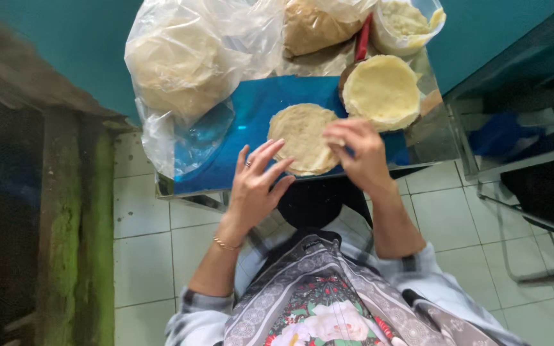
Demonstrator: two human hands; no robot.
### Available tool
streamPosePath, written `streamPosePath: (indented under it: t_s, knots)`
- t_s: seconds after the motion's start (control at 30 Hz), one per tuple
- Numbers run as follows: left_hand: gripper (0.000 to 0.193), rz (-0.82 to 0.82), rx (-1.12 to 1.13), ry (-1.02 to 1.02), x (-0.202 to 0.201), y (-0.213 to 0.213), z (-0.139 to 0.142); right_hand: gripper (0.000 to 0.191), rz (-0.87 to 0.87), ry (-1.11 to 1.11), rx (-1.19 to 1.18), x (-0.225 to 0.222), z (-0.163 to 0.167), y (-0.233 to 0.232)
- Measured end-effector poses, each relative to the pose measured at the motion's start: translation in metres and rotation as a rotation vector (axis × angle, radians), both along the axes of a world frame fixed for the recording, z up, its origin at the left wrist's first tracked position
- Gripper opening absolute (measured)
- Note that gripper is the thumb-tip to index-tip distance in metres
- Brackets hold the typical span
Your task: The person tears pieces from a stack of thin dough sheets and presses them into a round pan, building up a dough lining. They then hold the pan and use a knife to trim the excess dough from its edge.
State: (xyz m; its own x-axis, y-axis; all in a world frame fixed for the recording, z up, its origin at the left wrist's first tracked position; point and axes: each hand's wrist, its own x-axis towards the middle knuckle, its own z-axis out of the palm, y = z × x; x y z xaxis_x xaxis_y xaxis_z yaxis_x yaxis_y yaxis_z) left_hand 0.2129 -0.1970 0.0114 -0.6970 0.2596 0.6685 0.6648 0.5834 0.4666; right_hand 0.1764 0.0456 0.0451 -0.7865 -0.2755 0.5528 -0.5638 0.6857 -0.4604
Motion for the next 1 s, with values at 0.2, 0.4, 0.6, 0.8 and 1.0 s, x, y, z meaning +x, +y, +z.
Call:
streamPosePath:
  t_s: [0.2, 0.4, 0.6, 0.8, 1.0]
  knots:
    - [0.018, 0.075, -0.026, -0.076, -0.001, 0.024, -0.047, 0.033, 0.133, 0.055, 0.136, 0.02, -0.019, 0.019]
    - [0.02, 0.011, -0.021, -0.089, -0.013, 0.026, -0.04, 0.016, 0.134, 0.112, 0.237, 0.005, -0.026, 0.02]
    - [0.009, -0.017, -0.018, -0.2, -0.054, 0.033, -0.02, 0.008, 0.039, 0.043, 0.153, -0.015, -0.024, 0.007]
    - [0.008, -0.113, 0.137, -0.265, -0.084, 0.04, -0.019, 0.036, 0.179, 0.071, 0.104, -0.035, -0.022, -0.002]
    - [0.014, -0.209, 0.263, -0.336, -0.104, 0.036, 0.0, 0.015, 0.139, -0.095, 0.02, -0.065, -0.022, 0.003]
